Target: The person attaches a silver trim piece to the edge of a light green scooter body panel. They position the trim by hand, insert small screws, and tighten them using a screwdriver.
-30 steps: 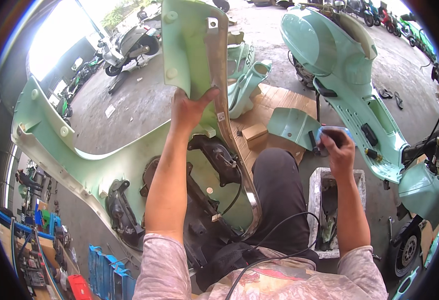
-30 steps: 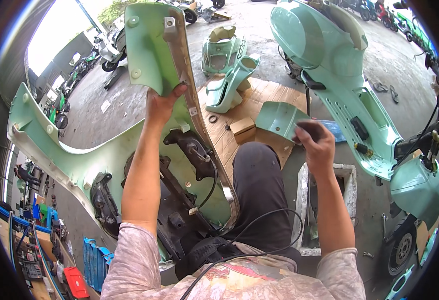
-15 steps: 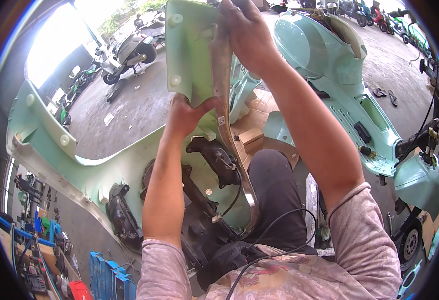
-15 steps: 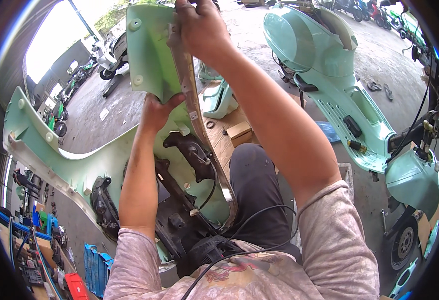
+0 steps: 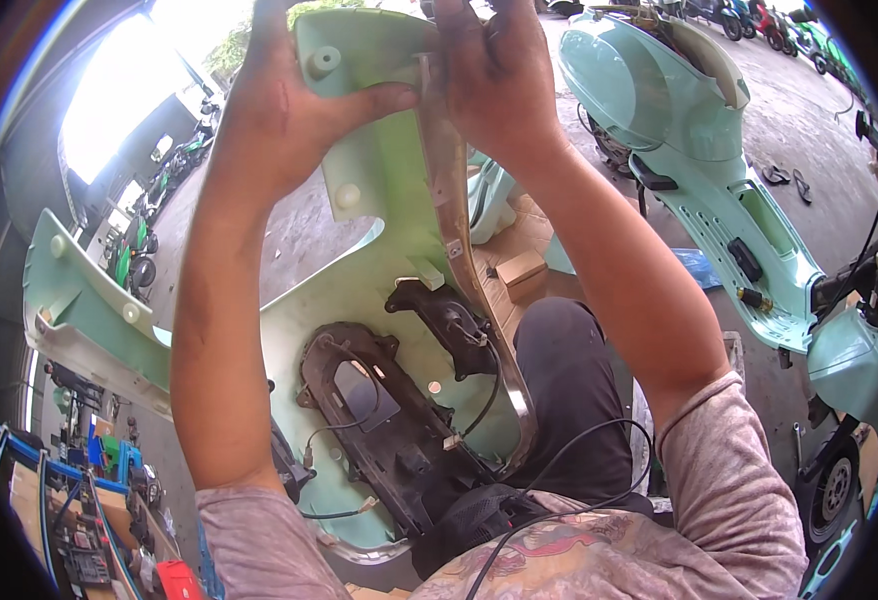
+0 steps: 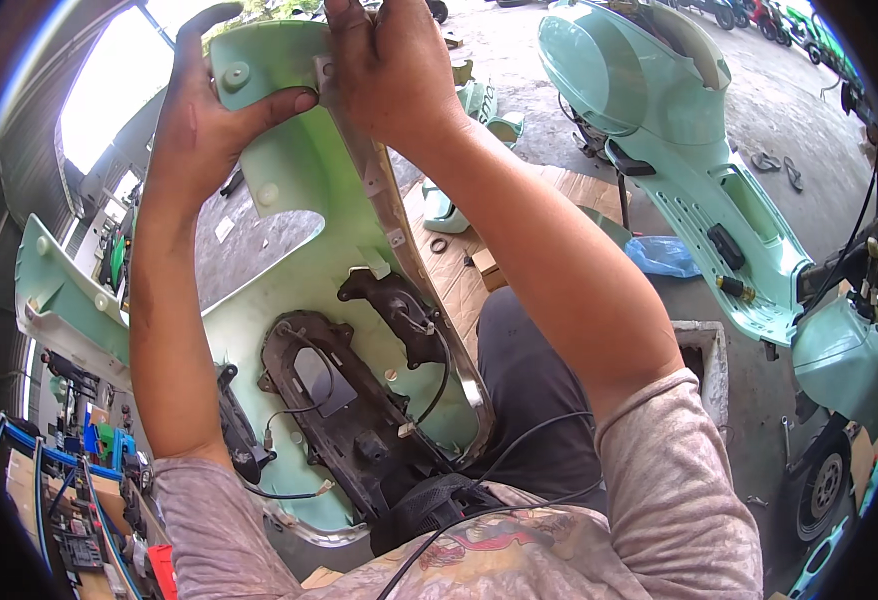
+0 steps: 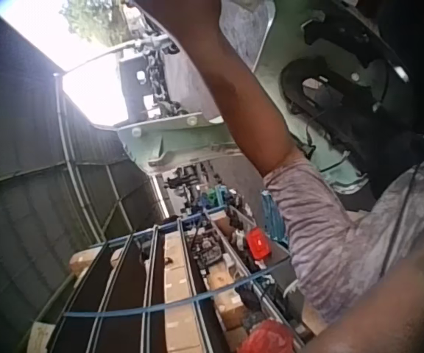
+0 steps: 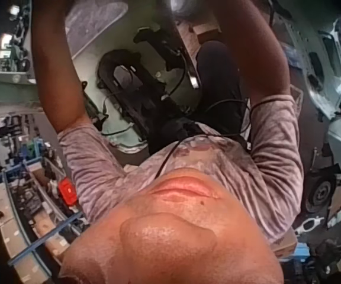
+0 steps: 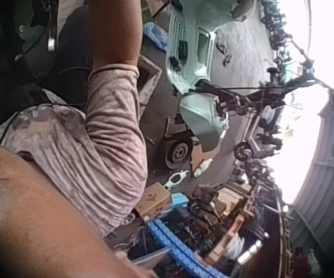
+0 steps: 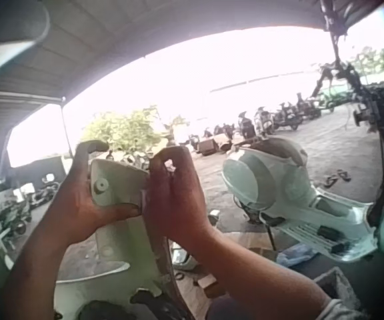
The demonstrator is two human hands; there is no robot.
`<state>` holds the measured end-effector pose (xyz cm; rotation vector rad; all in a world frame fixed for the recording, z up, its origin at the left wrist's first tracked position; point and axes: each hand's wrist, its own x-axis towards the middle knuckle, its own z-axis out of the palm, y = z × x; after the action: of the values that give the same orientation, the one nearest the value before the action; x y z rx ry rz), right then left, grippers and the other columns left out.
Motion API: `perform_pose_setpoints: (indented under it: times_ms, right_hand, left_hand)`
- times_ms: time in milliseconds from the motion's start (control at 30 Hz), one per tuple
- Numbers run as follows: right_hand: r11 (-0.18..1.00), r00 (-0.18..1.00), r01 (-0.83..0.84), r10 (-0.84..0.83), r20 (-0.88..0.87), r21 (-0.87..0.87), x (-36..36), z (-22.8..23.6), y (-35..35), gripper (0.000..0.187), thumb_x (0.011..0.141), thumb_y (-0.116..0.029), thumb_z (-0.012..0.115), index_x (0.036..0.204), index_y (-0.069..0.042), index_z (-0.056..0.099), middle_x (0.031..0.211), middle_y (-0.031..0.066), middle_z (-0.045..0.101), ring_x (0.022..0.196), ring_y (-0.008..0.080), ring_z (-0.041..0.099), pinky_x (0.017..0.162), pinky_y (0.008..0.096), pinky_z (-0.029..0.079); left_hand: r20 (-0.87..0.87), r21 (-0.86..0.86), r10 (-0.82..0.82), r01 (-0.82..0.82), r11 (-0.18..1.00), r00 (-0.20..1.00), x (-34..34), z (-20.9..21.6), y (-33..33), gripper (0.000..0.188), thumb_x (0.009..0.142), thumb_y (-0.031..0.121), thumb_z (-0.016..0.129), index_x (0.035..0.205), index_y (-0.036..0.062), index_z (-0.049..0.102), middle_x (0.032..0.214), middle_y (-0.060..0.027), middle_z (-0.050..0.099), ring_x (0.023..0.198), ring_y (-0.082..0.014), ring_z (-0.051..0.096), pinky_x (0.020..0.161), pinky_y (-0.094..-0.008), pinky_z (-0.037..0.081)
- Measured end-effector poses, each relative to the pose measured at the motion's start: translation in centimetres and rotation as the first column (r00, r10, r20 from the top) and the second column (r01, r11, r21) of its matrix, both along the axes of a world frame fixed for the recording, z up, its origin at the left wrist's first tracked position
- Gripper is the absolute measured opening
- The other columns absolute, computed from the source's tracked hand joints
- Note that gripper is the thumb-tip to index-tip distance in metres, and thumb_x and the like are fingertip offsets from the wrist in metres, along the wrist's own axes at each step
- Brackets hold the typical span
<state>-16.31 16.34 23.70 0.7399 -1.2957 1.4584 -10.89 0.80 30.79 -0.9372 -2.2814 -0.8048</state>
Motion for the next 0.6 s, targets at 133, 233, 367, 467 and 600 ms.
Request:
perform_pose_setpoints:
  times_ms: [133, 233, 367, 467, 600]
  right_hand:
    - [0.999, 0.999, -0.021, 0.022, 0.024, -0.038, 0.4, -0.1, -0.1, 0.013, 0.102, -0.017, 0.047, 0.103, -0.004, 0.049, 0.085, 0.0084, 0.054, 0.071, 0.0129, 0.055, 0.061, 0.0314, 0.046]
    - [0.970, 0.960, -0.242, 0.242, 0.139, -0.017, 0.5, 0.1, 1.1, 0.014, 0.101, -0.018, 0.051, 0.103, -0.003, 0.052, 0.087, 0.0093, 0.056, 0.072, 0.0119, 0.056, 0.061, 0.0304, 0.046]
    - [0.901, 0.876, -0.422, 0.433, 0.210, -0.097, 0.9, -0.9, 1.8, 0.017, 0.098, -0.017, 0.058, 0.106, -0.001, 0.060, 0.091, 0.0098, 0.061, 0.079, 0.0130, 0.061, 0.067, 0.0294, 0.050]
    - [0.968, 0.964, -0.248, 0.244, 0.106, 0.032, 0.9, -2.2, 2.6, 0.019, 0.097, -0.015, 0.062, 0.108, 0.000, 0.064, 0.101, 0.0082, 0.065, 0.092, 0.0153, 0.063, 0.084, 0.0318, 0.052]
    - [0.974, 0.998, -0.060, 0.055, 0.027, 0.220, 1.4, -2.8, 3.2, 0.017, 0.093, -0.014, 0.068, 0.102, -0.001, 0.069, 0.109, 0.0053, 0.062, 0.097, 0.0157, 0.061, 0.092, 0.0324, 0.052]
  left_hand:
    - [0.043, 0.106, -0.021, 0.016, 0.994, 0.999, -0.5, -0.9, -0.3, 0.074, 0.073, 0.030, 0.086, 0.127, -0.0012, 0.048, 0.107, -0.0099, 0.067, 0.096, -0.0196, 0.066, 0.084, -0.0307, 0.053]
    - [0.216, 0.171, -0.123, 0.087, 0.981, 0.969, -0.9, -0.9, 0.2, 0.056, 0.076, 0.024, 0.083, 0.119, -0.0001, 0.056, 0.103, -0.0068, 0.069, 0.094, -0.0149, 0.066, 0.085, -0.0290, 0.051]
    - [0.153, 0.197, -0.178, 0.147, 0.969, 0.972, -1.8, -2.2, 0.4, 0.056, 0.077, 0.031, 0.083, 0.117, 0.0006, 0.058, 0.103, -0.0070, 0.067, 0.093, -0.0159, 0.065, 0.084, -0.0289, 0.051]
    - [0.115, 0.200, -0.186, 0.161, 0.966, 0.976, -1.8, -2.5, 0.5, 0.059, 0.077, 0.035, 0.083, 0.118, 0.0006, 0.057, 0.103, -0.0077, 0.067, 0.094, -0.0166, 0.065, 0.084, -0.0292, 0.051]
    - [0.095, 0.176, -0.180, 0.162, 0.971, 0.979, -1.4, -2.6, 0.4, 0.059, 0.078, 0.035, 0.083, 0.118, 0.0011, 0.057, 0.104, -0.0083, 0.067, 0.097, -0.0176, 0.064, 0.087, -0.0297, 0.050]
